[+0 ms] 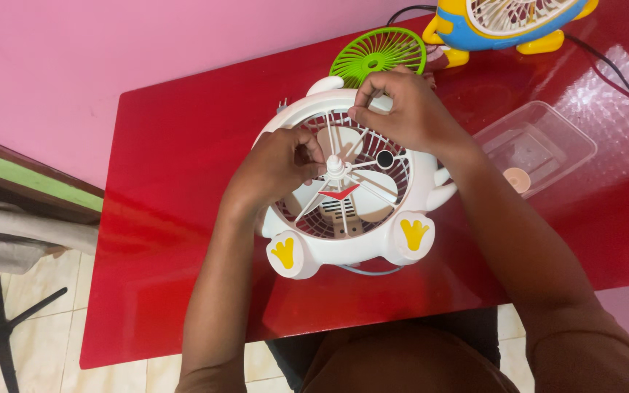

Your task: The person uses a screwdriver to remove screws from the front grille of a white duck-shaped electric fan. They then detach the grille and remove the central cap from the fan blades, leaving the fan partially disassembled on the table.

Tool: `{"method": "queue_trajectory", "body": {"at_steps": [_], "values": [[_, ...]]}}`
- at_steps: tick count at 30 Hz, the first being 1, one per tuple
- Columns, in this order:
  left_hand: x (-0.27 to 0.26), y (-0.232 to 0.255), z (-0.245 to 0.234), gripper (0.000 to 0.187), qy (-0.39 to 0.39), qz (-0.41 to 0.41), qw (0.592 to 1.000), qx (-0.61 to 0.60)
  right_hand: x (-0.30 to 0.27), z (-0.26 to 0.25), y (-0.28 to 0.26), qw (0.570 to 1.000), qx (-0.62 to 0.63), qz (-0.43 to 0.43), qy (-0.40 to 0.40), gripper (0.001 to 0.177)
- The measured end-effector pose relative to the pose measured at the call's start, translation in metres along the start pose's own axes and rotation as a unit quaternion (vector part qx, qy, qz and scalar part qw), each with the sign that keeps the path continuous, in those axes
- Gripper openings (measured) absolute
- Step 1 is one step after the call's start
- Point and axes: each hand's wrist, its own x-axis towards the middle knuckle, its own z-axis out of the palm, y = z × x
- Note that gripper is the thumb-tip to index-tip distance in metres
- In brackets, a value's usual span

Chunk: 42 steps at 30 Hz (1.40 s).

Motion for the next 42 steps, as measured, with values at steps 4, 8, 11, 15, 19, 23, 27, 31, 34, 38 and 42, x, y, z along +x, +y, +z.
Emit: {"method": "queue_trajectory", "body": {"at_steps": [4, 8, 11, 15, 19, 23, 27, 31, 34, 38, 42], "values": [[0.002, -0.003, -0.002, 0.004, -0.009, 0.025, 0.999, -0.035, -0.001, -0.001, 0.001, 1.0, 0.017, -0.008, -0.004, 0.009], [0.002, -0.003, -0.003, 0.005, -0.008, 0.005, 1.0, -0.019, -0.001, 0.0, 0.002, 1.0, 0.015, 0.007, -0.003, 0.013], [0.001, -0.001, -0.001, 0.006, -0.007, -0.006, 1.0, -0.01, -0.001, 0.001, 0.002, 1.0, 0.015, 0.009, -0.001, 0.013], [0.002, 0.001, -0.001, 0.006, -0.009, -0.009, 1.0, 0.023, 0.0, 0.001, 0.001, 1.0, 0.012, 0.02, -0.005, 0.013], [0.005, 0.001, -0.001, 0.007, -0.016, -0.002, 0.999, 0.041, -0.001, 0.001, 0.0, 1.0, 0.003, 0.016, 0.005, 0.015], [0.005, 0.002, 0.001, 0.006, -0.014, -0.021, 0.999, 0.044, -0.001, 0.002, -0.001, 1.0, -0.008, 0.013, 0.002, 0.015], [0.005, 0.004, 0.001, 0.005, -0.013, -0.052, 0.997, 0.048, -0.002, 0.001, -0.001, 1.0, -0.005, 0.017, 0.002, 0.015], [0.006, 0.004, -0.001, 0.012, -0.02, -0.054, 0.993, 0.099, -0.002, 0.002, -0.003, 1.0, -0.01, -0.004, 0.01, 0.015], [0.007, 0.002, 0.001, 0.016, -0.05, -0.073, 0.986, 0.141, -0.002, 0.003, -0.002, 1.0, -0.008, 0.013, 0.007, 0.012], [0.001, -0.003, 0.005, 0.024, -0.061, -0.03, 0.973, 0.221, -0.004, 0.003, -0.001, 1.0, -0.006, 0.02, -0.003, 0.015], [-0.004, -0.002, 0.007, 0.025, -0.058, -0.097, 0.982, 0.149, -0.005, 0.004, -0.003, 1.0, -0.005, -0.009, 0.003, 0.015]]}}
